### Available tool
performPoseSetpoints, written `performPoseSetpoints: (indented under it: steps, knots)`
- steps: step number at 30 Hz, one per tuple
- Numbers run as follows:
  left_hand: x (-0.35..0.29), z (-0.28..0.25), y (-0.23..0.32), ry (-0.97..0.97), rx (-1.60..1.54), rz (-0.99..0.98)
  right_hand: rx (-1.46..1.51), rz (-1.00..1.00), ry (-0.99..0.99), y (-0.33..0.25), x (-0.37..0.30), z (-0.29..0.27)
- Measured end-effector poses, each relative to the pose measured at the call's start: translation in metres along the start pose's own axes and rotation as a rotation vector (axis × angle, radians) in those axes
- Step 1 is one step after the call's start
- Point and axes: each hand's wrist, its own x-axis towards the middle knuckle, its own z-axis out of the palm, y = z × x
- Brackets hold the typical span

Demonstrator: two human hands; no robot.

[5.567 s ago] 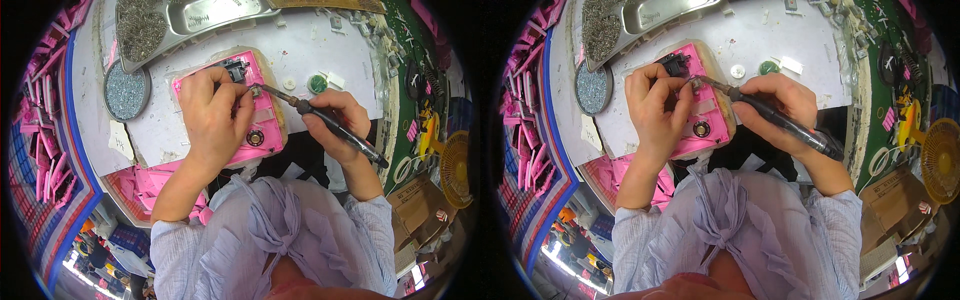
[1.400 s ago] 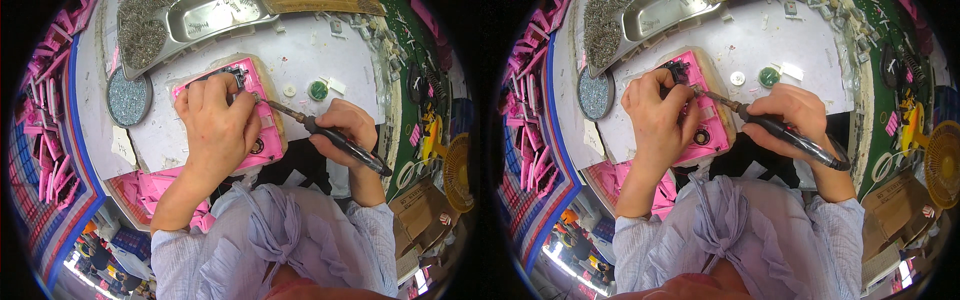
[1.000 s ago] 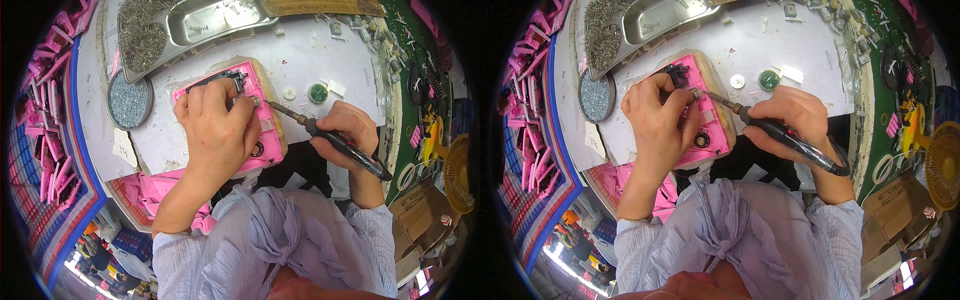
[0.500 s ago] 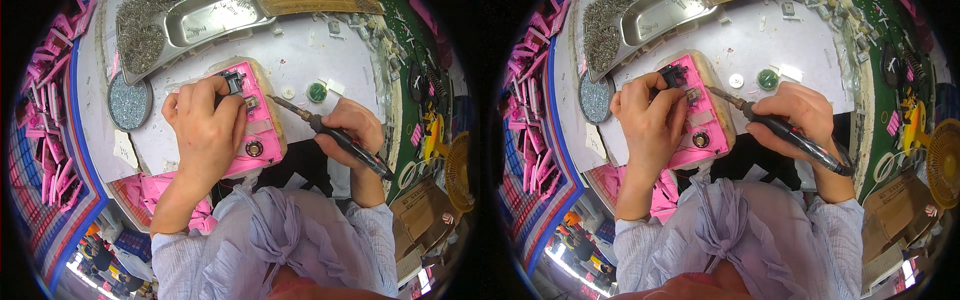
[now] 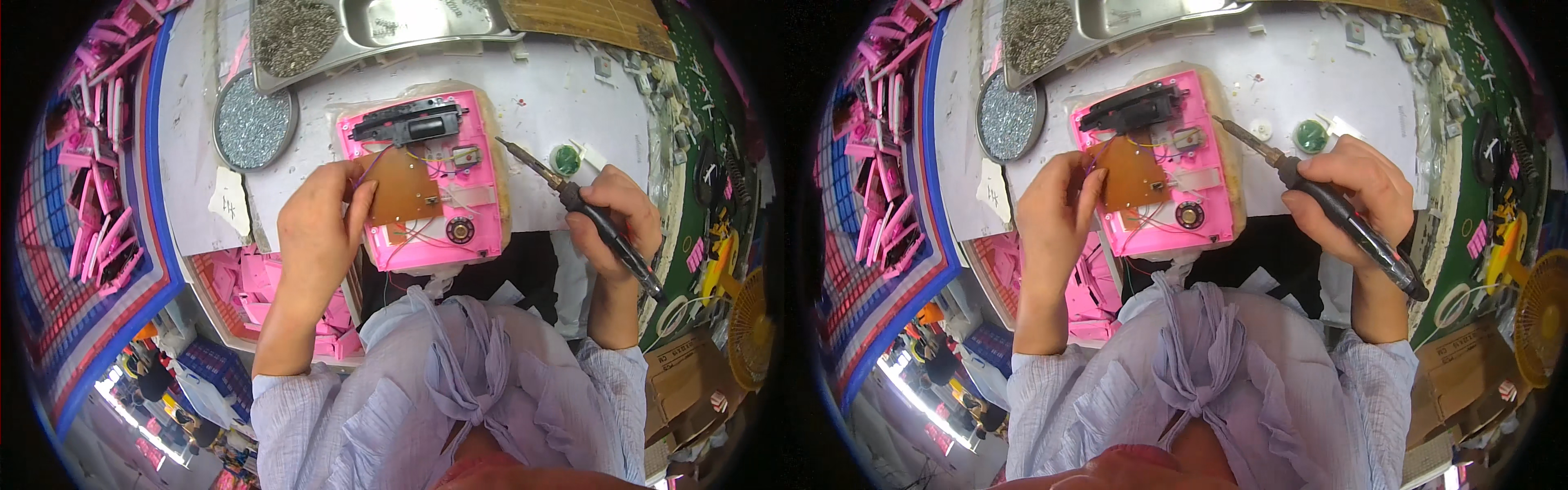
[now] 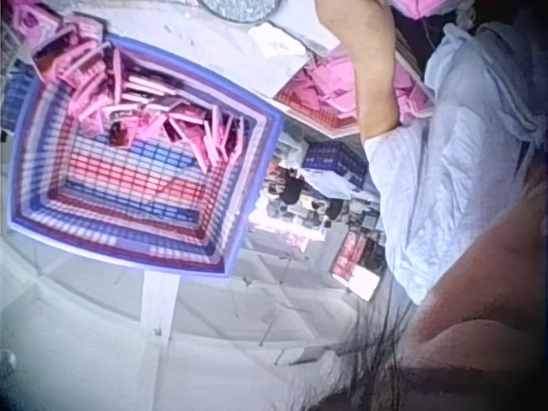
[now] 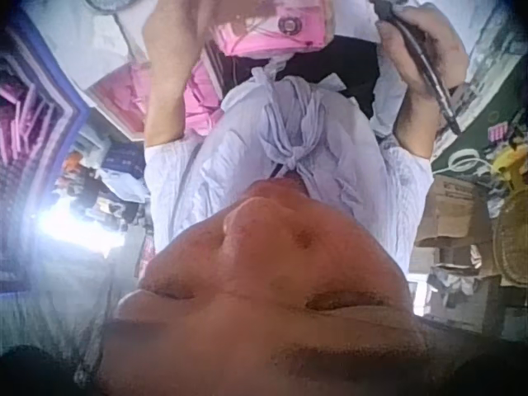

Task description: Assemble an electronic toy by soldering components and securing the casing with screws.

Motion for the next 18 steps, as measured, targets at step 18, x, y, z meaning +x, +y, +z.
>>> performPoseSetpoints:
  steps: [18]
  knots:
    - [0.028,0.026,0.025,0.014,-1.125,-0.215,0.268,0.272,0.012,-0.025,0.064,0.089]
